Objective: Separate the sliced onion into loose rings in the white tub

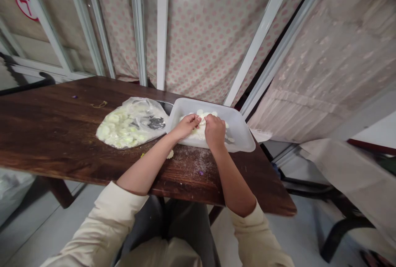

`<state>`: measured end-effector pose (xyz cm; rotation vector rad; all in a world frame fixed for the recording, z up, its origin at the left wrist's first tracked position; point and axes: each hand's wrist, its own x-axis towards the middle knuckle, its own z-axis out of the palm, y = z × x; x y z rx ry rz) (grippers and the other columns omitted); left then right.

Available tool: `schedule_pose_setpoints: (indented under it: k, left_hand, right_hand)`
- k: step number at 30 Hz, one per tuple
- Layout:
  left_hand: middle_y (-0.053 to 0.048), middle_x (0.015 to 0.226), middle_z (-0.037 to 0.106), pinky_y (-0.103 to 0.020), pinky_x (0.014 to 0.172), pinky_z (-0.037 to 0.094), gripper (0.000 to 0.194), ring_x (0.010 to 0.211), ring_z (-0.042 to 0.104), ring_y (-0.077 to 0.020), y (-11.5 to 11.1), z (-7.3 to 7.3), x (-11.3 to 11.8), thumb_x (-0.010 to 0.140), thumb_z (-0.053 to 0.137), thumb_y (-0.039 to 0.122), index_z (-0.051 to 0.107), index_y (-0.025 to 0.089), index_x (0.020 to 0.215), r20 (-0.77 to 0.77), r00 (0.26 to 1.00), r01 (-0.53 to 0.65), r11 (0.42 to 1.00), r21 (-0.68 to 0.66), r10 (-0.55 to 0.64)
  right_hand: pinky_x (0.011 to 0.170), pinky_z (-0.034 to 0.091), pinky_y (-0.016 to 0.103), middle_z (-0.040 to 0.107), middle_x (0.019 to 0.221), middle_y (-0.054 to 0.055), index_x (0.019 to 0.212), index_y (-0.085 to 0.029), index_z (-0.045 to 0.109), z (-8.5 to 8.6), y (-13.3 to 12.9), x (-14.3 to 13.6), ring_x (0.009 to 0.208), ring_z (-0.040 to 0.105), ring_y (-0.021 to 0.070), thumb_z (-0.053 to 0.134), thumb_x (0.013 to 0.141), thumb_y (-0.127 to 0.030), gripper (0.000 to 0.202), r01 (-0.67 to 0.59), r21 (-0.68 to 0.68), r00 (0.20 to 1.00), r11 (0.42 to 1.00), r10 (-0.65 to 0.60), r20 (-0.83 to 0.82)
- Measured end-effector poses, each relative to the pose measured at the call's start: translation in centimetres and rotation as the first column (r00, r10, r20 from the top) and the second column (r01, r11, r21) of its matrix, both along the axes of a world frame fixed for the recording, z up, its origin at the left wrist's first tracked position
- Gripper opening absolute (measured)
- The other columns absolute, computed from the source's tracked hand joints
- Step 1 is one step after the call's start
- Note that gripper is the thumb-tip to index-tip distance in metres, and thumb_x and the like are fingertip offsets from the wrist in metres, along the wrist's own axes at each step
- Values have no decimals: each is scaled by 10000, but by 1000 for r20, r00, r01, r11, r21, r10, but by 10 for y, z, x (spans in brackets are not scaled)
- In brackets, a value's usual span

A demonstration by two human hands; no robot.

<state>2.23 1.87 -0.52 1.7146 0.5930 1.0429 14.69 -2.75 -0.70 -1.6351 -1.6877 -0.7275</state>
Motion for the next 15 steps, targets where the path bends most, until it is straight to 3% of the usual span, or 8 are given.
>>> schedule_pose_setpoints:
  k: [3, 7, 9, 12, 15]
  left_hand:
    - [28, 596, 451, -226, 596, 311, 225, 574, 382, -82, 0, 0, 1, 799, 486, 325, 440, 156, 659, 18, 999, -50, 998, -32, 51]
    - [31, 616, 443, -220, 600, 317, 209, 581, 391, -78, 1, -2, 0, 800, 487, 318, 438, 156, 678, 47, 997, -58, 997, -57, 60]
    - [33, 621, 433, -218, 601, 319, 224, 587, 390, -79, 1, -1, 0, 791, 499, 343, 439, 157, 682, 52, 998, -15, 999, -35, 17]
    - [25, 639, 441, -221, 618, 326, 255, 617, 400, -86, 0, 0, -1, 779, 509, 388, 451, 157, 687, 40, 998, 57, 998, 16, -57]
    - [20, 656, 451, -229, 641, 329, 274, 635, 413, -92, -3, 3, -2, 780, 497, 421, 467, 158, 707, 26, 995, 95, 995, 12, -95]
  right_hand:
    - [646, 277, 293, 549, 655, 40, 743, -180, 525, 1, -2, 0, 684, 473, 173, 290, 914, -267, 304, -55, -14, 999, 998, 55, 0]
    - [678, 321, 293, 537, 707, 38, 737, -183, 486, 4, -2, 2, 717, 471, 168, 304, 904, -298, 272, -275, -41, 957, 961, 269, -110]
    - [690, 351, 283, 534, 747, 30, 756, -186, 471, 4, -1, 6, 736, 481, 156, 347, 888, -344, 240, -412, -11, 875, 911, 393, -282]
    - [639, 375, 249, 497, 701, -7, 735, -194, 449, 5, 3, 12, 667, 473, 124, 399, 857, -396, 241, -585, 34, 683, 810, 515, -517]
    - [587, 359, 234, 447, 624, -32, 690, -196, 439, 5, 4, 14, 595, 430, 108, 410, 843, -405, 261, -601, 32, 644, 799, 507, -573]
